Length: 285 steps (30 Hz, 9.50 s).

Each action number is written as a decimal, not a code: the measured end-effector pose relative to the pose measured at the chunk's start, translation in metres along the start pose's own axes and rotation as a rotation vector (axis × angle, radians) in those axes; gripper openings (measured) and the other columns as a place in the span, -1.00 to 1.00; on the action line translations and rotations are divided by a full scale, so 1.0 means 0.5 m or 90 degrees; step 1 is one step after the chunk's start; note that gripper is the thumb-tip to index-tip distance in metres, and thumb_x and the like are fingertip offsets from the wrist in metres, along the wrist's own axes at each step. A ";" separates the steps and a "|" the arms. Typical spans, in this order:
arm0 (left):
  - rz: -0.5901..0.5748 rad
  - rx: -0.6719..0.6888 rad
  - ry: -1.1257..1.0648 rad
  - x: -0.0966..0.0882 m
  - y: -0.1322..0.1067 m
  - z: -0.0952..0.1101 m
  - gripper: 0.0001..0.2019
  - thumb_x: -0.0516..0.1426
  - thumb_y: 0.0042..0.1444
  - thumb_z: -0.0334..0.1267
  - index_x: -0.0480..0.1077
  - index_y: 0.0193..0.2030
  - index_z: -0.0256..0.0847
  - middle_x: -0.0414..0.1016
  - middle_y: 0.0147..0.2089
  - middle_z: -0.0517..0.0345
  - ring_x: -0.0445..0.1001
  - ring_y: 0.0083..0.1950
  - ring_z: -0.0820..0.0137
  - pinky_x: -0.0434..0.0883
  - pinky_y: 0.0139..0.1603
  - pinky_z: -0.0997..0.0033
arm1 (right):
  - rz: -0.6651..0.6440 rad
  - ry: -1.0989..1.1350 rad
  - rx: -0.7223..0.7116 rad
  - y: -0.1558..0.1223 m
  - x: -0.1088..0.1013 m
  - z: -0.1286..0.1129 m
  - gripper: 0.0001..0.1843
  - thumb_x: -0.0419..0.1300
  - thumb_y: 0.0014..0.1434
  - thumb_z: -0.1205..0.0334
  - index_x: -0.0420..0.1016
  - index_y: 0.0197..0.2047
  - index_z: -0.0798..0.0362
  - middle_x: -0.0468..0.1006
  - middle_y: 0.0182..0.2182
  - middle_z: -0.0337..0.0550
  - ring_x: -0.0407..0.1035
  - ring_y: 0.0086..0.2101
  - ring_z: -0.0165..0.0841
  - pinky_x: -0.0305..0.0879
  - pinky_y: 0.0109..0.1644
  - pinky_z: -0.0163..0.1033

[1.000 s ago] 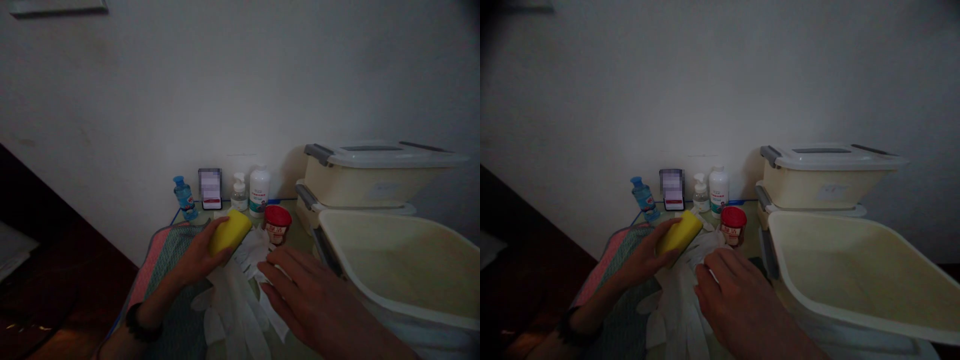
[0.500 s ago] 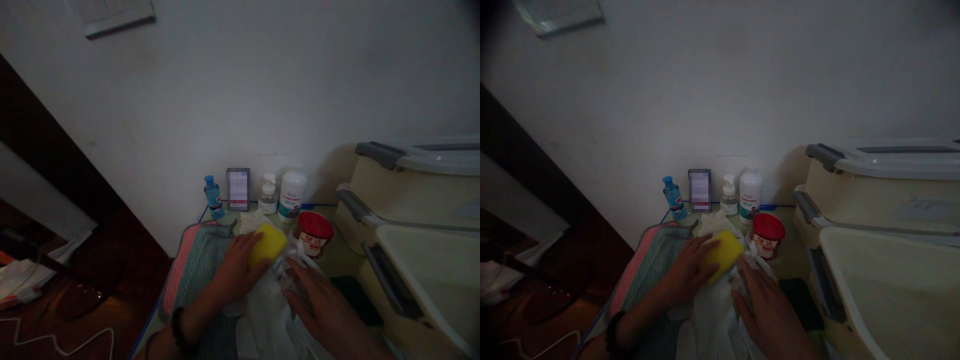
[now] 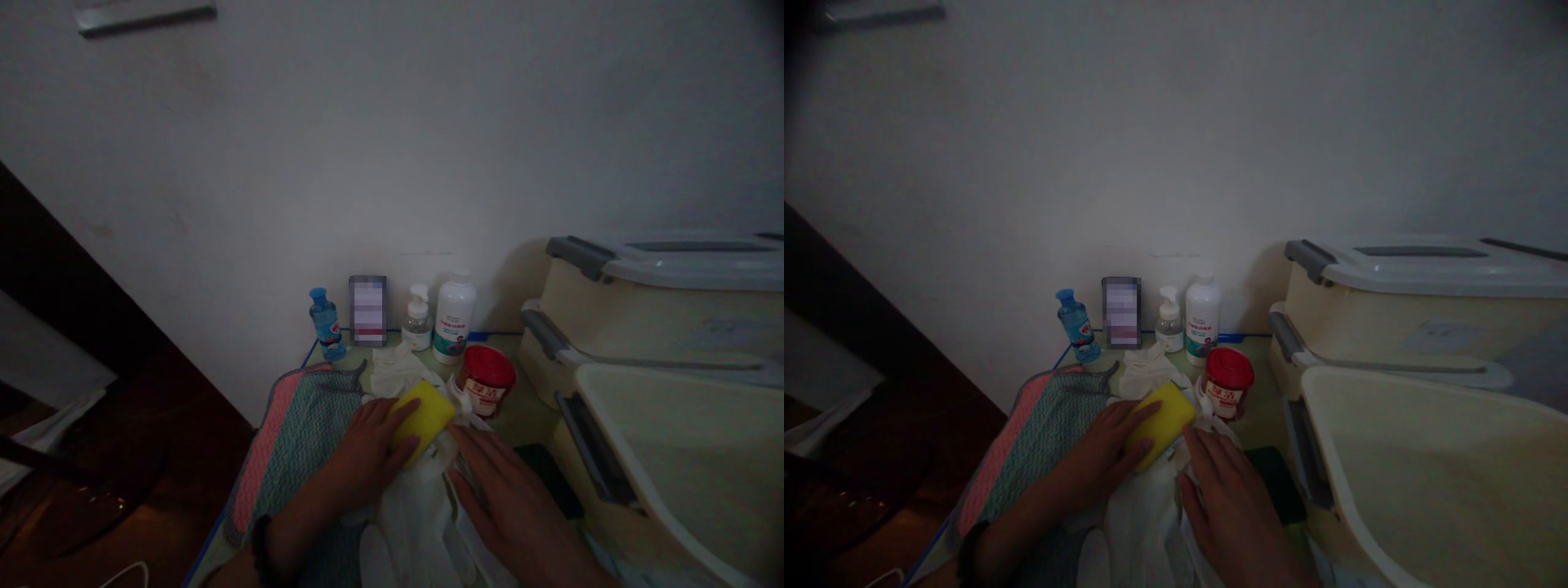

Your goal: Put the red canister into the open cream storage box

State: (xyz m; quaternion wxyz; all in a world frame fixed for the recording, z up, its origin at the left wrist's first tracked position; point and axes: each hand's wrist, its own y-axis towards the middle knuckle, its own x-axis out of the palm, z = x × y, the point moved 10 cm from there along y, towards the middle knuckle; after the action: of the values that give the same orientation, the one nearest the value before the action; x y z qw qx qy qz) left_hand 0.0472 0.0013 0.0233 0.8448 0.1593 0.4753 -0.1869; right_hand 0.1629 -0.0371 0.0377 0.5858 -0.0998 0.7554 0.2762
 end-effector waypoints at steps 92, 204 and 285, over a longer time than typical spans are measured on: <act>0.013 0.228 -0.667 -0.011 0.021 0.094 0.16 0.38 -0.28 -0.09 -0.30 0.35 0.01 -0.04 0.35 -0.15 0.08 0.31 0.00 0.06 0.27 -0.05 | 0.061 0.924 0.221 0.014 0.001 0.059 -0.35 0.06 0.19 -0.10 0.02 0.28 -0.13 0.18 0.25 -0.09 0.11 0.19 -0.25 0.11 0.21 -0.05; 0.375 0.254 -0.245 -0.090 -0.010 0.053 -0.69 0.04 0.16 -0.26 0.33 0.06 -0.11 0.44 -0.11 -0.01 0.45 -0.13 0.27 0.44 -0.16 0.27 | 0.322 0.506 0.173 0.000 -0.149 0.024 -0.29 0.35 -0.07 0.09 0.00 0.03 -0.14 0.27 0.04 -0.02 0.30 -0.01 -0.11 0.30 0.02 0.02; 0.186 0.131 -0.055 -0.101 0.067 0.038 -0.77 -0.06 0.25 -0.26 0.37 -0.10 -0.21 0.47 -0.10 0.02 0.44 -0.04 0.31 0.40 0.01 0.23 | 0.055 0.013 0.008 0.029 -0.262 -0.019 -0.78 0.15 0.15 0.28 0.44 -0.11 0.09 0.43 -0.09 -0.01 0.32 -0.05 -0.17 0.33 0.02 0.01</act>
State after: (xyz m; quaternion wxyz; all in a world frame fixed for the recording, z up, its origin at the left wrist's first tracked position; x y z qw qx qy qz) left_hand 0.0530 0.0308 0.0796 0.8617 0.3042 0.3890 -0.1163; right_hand 0.1865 -0.0530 0.1666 0.5659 -0.0664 0.7668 0.2957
